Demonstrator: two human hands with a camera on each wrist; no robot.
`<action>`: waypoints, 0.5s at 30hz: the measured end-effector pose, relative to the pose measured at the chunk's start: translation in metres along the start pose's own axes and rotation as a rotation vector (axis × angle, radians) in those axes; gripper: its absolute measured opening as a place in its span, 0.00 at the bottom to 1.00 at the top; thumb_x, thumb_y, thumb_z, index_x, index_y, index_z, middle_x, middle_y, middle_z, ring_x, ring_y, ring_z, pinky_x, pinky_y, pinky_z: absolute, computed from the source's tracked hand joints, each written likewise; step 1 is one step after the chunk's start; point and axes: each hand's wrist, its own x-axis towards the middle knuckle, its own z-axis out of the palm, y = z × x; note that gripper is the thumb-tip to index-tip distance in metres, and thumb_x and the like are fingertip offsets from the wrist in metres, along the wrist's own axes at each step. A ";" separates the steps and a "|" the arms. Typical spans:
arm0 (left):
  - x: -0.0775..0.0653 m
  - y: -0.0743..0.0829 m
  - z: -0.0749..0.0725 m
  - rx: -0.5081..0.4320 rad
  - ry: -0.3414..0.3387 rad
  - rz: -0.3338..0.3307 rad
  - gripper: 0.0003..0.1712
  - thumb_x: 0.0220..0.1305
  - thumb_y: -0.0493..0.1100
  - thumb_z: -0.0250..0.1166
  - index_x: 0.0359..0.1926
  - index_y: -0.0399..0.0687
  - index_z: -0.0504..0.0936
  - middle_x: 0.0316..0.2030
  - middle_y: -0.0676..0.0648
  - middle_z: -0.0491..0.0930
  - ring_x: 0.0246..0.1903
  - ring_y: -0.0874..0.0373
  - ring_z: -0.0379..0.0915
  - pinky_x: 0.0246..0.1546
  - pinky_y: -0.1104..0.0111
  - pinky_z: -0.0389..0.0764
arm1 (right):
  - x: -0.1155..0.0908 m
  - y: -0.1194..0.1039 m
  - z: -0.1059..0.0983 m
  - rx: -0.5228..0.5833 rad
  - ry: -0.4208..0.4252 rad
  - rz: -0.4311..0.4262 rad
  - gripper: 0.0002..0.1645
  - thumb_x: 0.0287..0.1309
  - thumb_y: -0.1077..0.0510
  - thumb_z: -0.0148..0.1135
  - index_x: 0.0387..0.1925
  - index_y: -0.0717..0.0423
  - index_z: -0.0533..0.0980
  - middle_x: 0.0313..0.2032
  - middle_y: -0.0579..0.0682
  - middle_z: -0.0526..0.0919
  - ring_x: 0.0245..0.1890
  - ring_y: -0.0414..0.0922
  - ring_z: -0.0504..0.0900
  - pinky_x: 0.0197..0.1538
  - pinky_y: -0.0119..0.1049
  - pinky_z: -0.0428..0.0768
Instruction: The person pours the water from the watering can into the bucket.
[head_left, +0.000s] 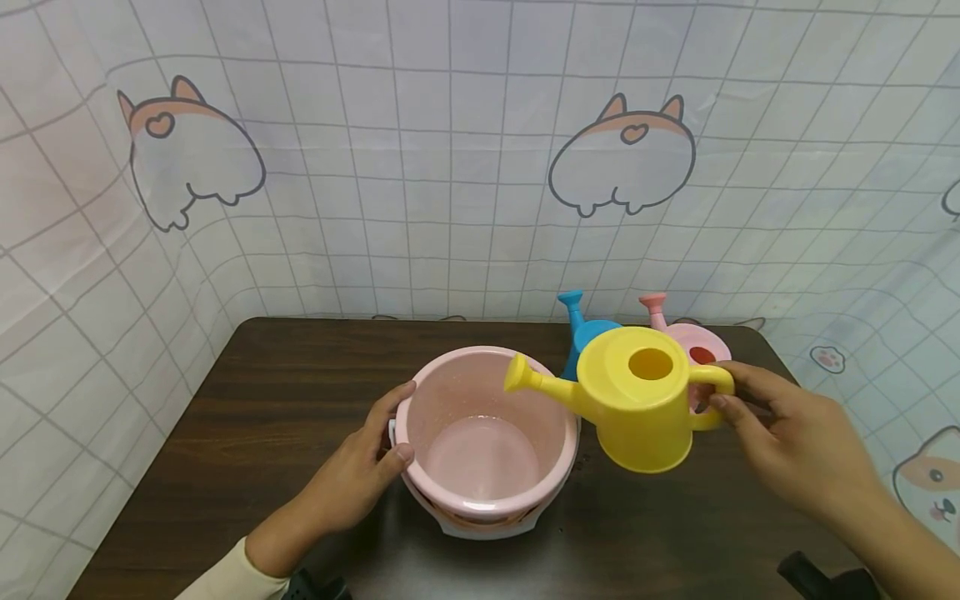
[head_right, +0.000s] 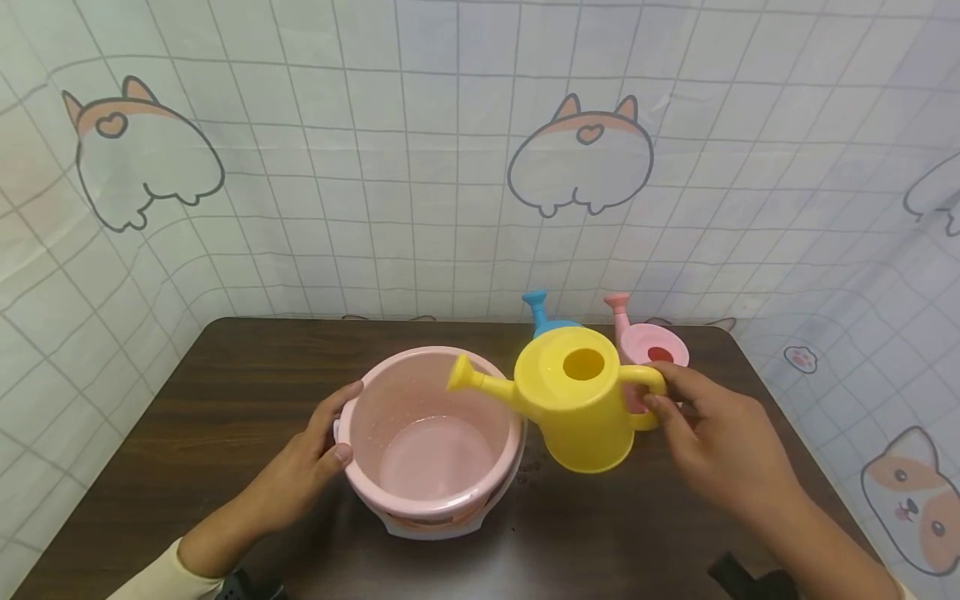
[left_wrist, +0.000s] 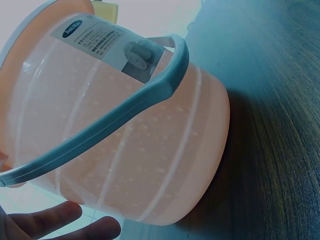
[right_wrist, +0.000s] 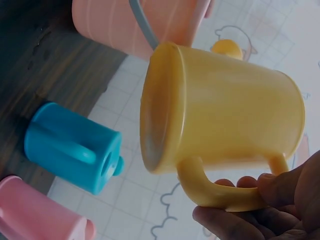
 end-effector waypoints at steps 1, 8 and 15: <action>0.000 0.000 0.000 -0.001 0.000 0.000 0.39 0.76 0.50 0.56 0.80 0.64 0.49 0.49 0.48 0.84 0.48 0.61 0.79 0.48 0.56 0.79 | 0.000 -0.001 0.000 0.005 -0.004 0.003 0.23 0.54 0.73 0.72 0.51 0.54 0.83 0.35 0.45 0.88 0.38 0.17 0.78 0.35 0.16 0.73; 0.000 -0.001 0.000 -0.001 -0.004 0.003 0.38 0.78 0.52 0.55 0.80 0.64 0.49 0.50 0.48 0.84 0.48 0.60 0.79 0.49 0.55 0.79 | 0.004 -0.002 0.001 0.004 -0.011 -0.004 0.23 0.54 0.73 0.72 0.52 0.60 0.83 0.38 0.51 0.89 0.39 0.15 0.76 0.25 0.23 0.69; 0.000 0.000 0.000 -0.002 -0.004 0.004 0.37 0.78 0.53 0.54 0.80 0.63 0.49 0.50 0.48 0.84 0.48 0.60 0.79 0.49 0.55 0.79 | 0.008 -0.002 -0.001 -0.025 -0.026 -0.029 0.25 0.53 0.74 0.72 0.54 0.65 0.82 0.38 0.57 0.89 0.27 0.31 0.80 0.22 0.24 0.66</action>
